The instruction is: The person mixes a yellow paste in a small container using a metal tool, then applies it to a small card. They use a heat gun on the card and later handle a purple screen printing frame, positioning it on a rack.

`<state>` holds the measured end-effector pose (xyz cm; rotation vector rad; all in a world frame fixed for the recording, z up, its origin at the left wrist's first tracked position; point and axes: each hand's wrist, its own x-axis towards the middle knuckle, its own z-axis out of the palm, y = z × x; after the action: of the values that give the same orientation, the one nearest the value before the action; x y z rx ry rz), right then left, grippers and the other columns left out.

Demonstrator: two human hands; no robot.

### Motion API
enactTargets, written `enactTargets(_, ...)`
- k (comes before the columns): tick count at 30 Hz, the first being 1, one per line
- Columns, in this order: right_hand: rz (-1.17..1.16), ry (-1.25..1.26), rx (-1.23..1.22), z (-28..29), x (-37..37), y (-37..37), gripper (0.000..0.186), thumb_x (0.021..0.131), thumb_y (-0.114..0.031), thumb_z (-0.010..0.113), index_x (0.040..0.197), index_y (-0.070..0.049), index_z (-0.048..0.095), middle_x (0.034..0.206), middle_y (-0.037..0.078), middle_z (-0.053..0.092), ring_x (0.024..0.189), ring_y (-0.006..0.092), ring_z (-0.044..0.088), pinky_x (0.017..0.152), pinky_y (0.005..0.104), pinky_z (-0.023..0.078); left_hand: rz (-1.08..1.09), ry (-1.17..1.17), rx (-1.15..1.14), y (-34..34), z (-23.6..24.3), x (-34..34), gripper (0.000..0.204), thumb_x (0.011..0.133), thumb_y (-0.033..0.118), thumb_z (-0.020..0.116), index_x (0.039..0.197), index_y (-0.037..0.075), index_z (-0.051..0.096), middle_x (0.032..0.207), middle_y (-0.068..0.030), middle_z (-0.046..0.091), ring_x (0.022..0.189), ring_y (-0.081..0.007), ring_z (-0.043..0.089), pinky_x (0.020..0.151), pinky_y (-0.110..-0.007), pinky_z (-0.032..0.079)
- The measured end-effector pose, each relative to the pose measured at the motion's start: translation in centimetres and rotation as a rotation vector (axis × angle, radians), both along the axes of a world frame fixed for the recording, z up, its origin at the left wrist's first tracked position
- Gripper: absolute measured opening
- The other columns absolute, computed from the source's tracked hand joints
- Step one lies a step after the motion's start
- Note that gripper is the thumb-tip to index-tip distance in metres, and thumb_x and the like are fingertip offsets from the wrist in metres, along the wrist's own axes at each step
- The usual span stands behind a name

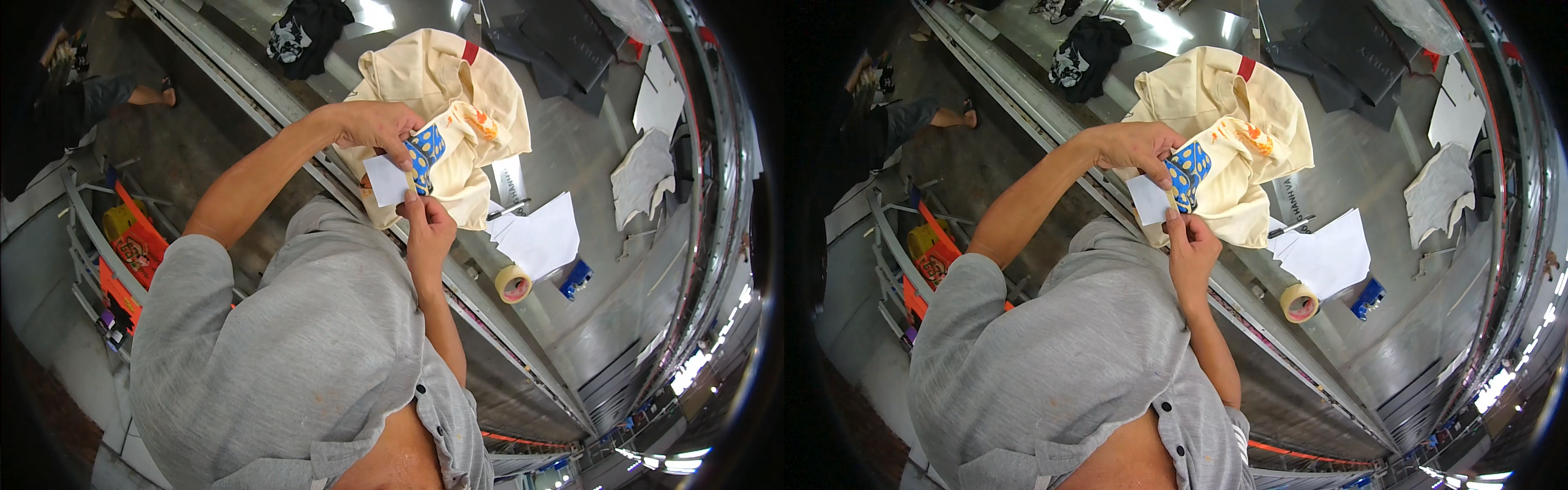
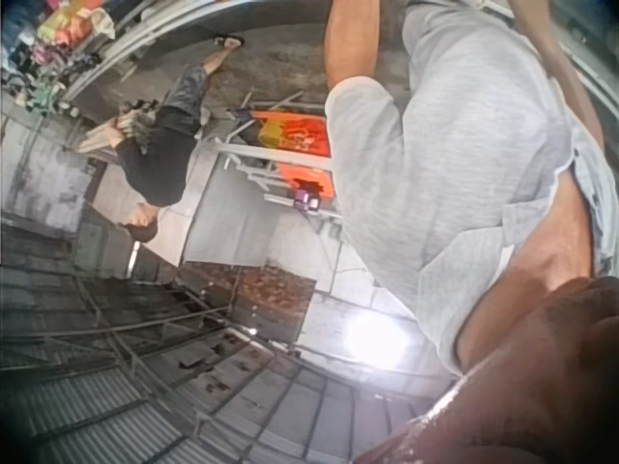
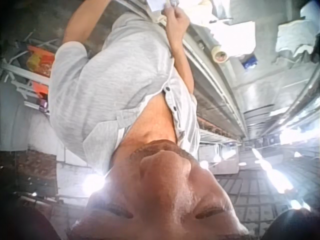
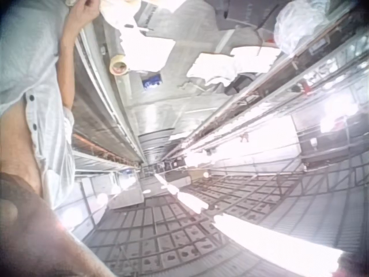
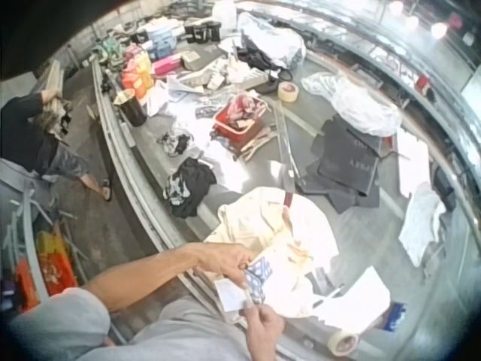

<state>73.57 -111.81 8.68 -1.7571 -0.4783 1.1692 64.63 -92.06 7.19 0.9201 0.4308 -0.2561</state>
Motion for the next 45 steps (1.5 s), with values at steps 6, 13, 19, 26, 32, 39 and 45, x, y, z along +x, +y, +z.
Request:
enactTargets(6,-0.150,0.225,0.088,3.7,1.4,-0.3,0.025,0.090,-0.017,0.061,0.076,0.003,0.064,0.063,-0.003,0.055,0.057,0.0023,0.038,0.052,0.0203,0.031,-0.093,-0.025,0.090,0.2,5.0,2.2,0.038,0.072,0.000,0.069,0.108,-0.005,0.056,0.095,-0.0072,0.067,0.083,-0.0089,0.062,0.075,-0.022,0.050)
enactTargets(13,-0.289,0.395,0.276,7.4,3.8,-1.1,0.020,0.089,-0.009,0.059,0.076,0.004,0.063,0.068,0.002,0.061,0.062,0.0045,0.047,0.058,0.0203,0.036,-0.203,0.047,0.242,0.6,10.3,6.1,0.035,0.079,0.011,0.069,0.108,-0.004,0.056,0.087,-0.0010,0.064,0.073,-0.0023,0.055,0.061,-0.019,0.044)
enactTargets(19,-0.259,0.309,0.258,6.7,5.0,-1.5,0.018,0.089,-0.009,0.059,0.077,0.004,0.063,0.068,0.004,0.063,0.062,0.0053,0.050,0.057,0.0207,0.038,-0.175,0.133,0.143,0.1,9.7,8.5,0.037,0.079,0.011,0.070,0.110,-0.004,0.056,0.088,-0.0011,0.065,0.072,-0.0024,0.057,0.059,-0.018,0.045)
enactTargets(26,-0.280,0.361,0.280,6.1,5.9,-1.2,0.018,0.089,-0.009,0.058,0.077,0.004,0.063,0.068,0.004,0.063,0.063,0.0059,0.052,0.058,0.0205,0.040,-0.172,0.147,0.085,0.3,9.5,9.5,0.038,0.079,0.010,0.070,0.111,-0.004,0.055,0.091,-0.0046,0.067,0.071,-0.0049,0.060,0.060,-0.019,0.048)
enactTargets(32,-0.260,0.367,0.260,5.7,6.1,-1.1,0.019,0.089,-0.009,0.059,0.075,0.004,0.063,0.066,0.003,0.062,0.061,0.0047,0.050,0.056,0.0200,0.038,-0.153,0.151,0.091,0.0,9.4,9.2,0.041,0.074,-0.001,0.067,0.113,-0.005,0.053,0.092,-0.0067,0.067,0.076,-0.0061,0.063,0.063,-0.019,0.049)
enactTargets(39,-0.230,0.335,0.248,5.3,5.9,-1.0,0.020,0.088,-0.008,0.060,0.072,0.004,0.063,0.064,0.002,0.061,0.059,0.0040,0.047,0.054,0.0200,0.036,-0.143,0.155,0.076,0.1,9.1,8.5,0.043,0.072,-0.005,0.064,0.114,-0.006,0.052,0.094,-0.0079,0.068,0.077,-0.0069,0.064,0.065,-0.020,0.050)
enactTargets(45,-0.197,0.318,0.252,5.0,5.9,-0.9,0.020,0.087,-0.008,0.060,0.072,0.004,0.062,0.063,0.002,0.061,0.059,0.0041,0.047,0.054,0.0203,0.036,-0.148,0.147,0.059,0.1,8.8,8.3,0.044,0.073,-0.005,0.063,0.116,-0.006,0.051,0.097,-0.0084,0.067,0.079,-0.0078,0.064,0.068,-0.021,0.052)
